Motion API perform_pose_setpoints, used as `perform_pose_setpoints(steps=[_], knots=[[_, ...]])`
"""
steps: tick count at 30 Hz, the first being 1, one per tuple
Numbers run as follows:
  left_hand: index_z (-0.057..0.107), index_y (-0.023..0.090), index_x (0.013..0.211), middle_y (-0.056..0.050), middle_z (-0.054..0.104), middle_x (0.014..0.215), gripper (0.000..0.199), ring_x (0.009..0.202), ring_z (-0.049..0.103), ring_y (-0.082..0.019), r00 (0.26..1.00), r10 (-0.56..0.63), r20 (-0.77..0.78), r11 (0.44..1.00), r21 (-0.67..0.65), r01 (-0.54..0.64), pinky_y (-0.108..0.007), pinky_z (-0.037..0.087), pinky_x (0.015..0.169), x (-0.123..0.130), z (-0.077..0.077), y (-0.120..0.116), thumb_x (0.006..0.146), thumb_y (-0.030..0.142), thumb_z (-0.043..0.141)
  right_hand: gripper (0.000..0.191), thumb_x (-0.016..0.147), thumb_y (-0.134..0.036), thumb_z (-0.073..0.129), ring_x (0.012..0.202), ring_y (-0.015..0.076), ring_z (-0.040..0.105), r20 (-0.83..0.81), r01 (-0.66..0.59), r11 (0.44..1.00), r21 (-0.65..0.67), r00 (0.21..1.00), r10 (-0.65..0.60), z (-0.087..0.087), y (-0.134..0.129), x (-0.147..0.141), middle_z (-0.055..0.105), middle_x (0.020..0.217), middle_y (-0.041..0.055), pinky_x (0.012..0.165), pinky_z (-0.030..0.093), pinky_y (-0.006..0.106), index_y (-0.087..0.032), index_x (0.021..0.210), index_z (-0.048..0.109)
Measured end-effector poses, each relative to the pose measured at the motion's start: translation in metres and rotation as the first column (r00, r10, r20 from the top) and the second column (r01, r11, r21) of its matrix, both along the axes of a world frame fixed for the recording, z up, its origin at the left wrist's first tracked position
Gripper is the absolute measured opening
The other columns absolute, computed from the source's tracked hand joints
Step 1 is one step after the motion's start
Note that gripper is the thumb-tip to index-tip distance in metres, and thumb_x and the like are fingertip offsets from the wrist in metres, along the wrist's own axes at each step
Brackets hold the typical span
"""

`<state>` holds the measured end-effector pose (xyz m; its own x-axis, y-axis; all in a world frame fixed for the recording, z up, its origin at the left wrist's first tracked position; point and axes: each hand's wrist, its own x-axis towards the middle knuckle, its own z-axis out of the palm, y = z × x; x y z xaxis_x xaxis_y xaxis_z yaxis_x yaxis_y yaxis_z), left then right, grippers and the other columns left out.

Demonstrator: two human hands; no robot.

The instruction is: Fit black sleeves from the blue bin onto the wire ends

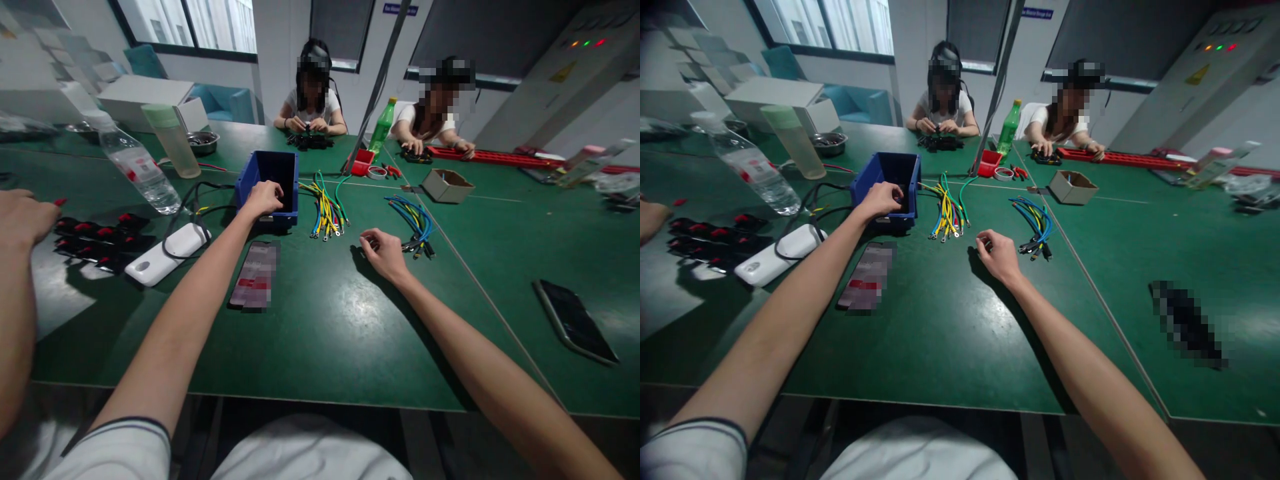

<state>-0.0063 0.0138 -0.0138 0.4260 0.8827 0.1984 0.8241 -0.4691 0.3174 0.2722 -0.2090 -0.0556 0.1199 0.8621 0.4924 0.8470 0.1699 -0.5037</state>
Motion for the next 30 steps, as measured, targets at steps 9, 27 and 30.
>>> perform_pose_setpoints(steps=[9, 27, 30], knots=[[0.07, 0.017, 0.101, -0.008, 0.068, 0.103, 0.038, 0.099, 0.061, -0.025, 0.999, -0.035, 0.029, 0.996, 0.084, 0.032, -0.032, 0.047, 0.088, -0.001, -0.002, 0.002, 0.063, 0.02, 0.067, 0.025, 0.086, -0.035, 0.048, 0.062, 0.0182, 0.062, 0.203, 0.129, 0.99, -0.049, 0.972, -0.116, -0.005, 0.01, -0.011, 0.069, 0.072, 0.0056, 0.061, 0.04, 0.027, -0.018, 0.092, 0.066], [0.074, 0.016, 0.08, -0.01, 0.07, 0.076, 0.029, 0.075, 0.064, -0.019, 0.978, -0.173, 0.119, 0.981, -0.068, 0.182, -0.027, 0.046, 0.074, -0.004, -0.002, -0.007, 0.083, 0.03, 0.05, 0.045, 0.094, -0.042, 0.034, 0.064, 0.0183, 0.057, 0.322, 0.241, 0.923, -0.3, 0.936, -0.14, 0.015, 0.099, -0.05, 0.067, 0.072, 0.0104, 0.059, 0.035, 0.028, -0.015, 0.076, 0.066], [0.074, 0.014, 0.084, -0.01, 0.071, 0.078, 0.032, 0.076, 0.064, -0.019, 0.969, -0.191, 0.156, 0.977, -0.066, 0.203, -0.028, 0.046, 0.076, -0.004, -0.002, -0.005, 0.087, 0.031, 0.047, 0.044, 0.09, -0.044, 0.04, 0.055, 0.0155, 0.05, 0.201, 0.222, 0.959, -0.175, 0.962, -0.186, 0.028, 0.078, -0.022, 0.06, 0.06, 0.0061, 0.055, 0.031, 0.027, -0.014, 0.07, 0.065]])
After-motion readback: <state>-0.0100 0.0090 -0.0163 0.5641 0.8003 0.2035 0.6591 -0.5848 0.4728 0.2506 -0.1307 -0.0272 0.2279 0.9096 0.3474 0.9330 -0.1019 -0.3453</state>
